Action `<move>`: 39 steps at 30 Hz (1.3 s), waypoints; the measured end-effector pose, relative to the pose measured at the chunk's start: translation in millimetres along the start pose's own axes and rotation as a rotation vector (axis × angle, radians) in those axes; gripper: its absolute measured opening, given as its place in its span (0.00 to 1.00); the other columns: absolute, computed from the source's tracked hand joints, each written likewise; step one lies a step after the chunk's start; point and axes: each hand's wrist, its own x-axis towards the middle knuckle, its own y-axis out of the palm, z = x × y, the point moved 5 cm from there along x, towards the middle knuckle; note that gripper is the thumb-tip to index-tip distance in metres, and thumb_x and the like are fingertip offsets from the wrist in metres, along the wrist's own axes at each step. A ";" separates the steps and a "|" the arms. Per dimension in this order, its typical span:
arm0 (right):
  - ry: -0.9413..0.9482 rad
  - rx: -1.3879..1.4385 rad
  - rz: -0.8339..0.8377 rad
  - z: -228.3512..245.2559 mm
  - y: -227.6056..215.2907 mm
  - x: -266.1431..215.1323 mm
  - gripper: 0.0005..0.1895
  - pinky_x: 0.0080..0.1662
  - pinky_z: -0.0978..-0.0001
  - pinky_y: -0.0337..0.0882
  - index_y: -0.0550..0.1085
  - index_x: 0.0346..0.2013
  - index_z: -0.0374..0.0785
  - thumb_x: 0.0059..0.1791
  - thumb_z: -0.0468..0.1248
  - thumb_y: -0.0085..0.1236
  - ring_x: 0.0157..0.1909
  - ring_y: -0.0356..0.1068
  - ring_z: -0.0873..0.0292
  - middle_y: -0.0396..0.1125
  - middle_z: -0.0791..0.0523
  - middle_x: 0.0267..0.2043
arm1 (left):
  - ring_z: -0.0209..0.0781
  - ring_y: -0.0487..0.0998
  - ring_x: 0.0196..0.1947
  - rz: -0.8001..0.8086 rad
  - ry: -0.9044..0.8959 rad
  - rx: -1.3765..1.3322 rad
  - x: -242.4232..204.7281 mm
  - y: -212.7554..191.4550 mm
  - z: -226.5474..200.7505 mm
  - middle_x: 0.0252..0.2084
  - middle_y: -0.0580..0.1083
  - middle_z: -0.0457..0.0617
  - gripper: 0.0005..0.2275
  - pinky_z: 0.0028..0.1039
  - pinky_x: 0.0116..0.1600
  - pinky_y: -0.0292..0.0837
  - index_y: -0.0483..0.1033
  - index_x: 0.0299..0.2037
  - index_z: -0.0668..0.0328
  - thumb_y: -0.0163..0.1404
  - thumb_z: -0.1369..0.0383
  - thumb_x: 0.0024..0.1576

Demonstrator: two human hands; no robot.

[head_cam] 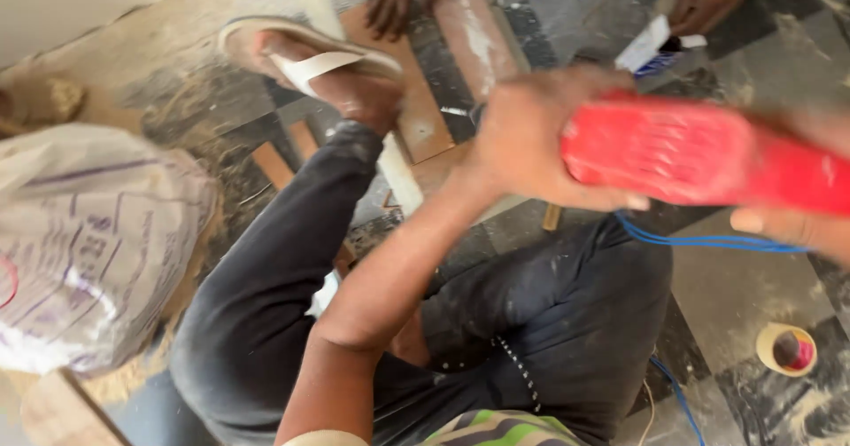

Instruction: Manufacturing and assembling wooden furniture components using hand and power tools.

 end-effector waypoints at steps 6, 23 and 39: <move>0.364 0.112 -0.523 -144.6 62.7 -159.8 0.25 0.45 0.65 0.77 0.70 0.61 0.33 0.49 0.34 0.62 0.45 0.76 0.57 0.75 0.50 0.47 | 0.51 0.84 0.38 0.622 0.009 -0.006 10.1 175.6 7.1 0.37 0.82 0.51 0.40 0.40 0.41 0.78 0.78 0.47 0.58 0.63 0.32 0.34; 0.381 1.184 -1.128 -425.7 184.8 -267.5 0.20 0.37 0.64 0.75 0.66 0.66 0.38 0.64 0.46 0.45 0.36 0.71 0.55 0.71 0.48 0.47 | 0.41 0.84 0.47 0.633 -0.455 -0.051 -106.5 249.8 118.8 0.45 0.82 0.49 0.22 0.35 0.50 0.79 0.81 0.48 0.52 0.53 0.45 0.57; 0.903 -0.001 -0.834 -367.0 144.7 -267.3 0.25 0.33 0.67 0.68 0.80 0.34 0.28 0.63 0.48 0.57 0.26 0.70 0.58 0.72 0.44 0.27 | 0.40 0.81 0.30 -0.097 -0.959 0.270 -275.0 24.0 140.6 0.31 0.81 0.53 0.10 0.30 0.38 0.75 0.82 0.39 0.65 0.59 0.64 0.58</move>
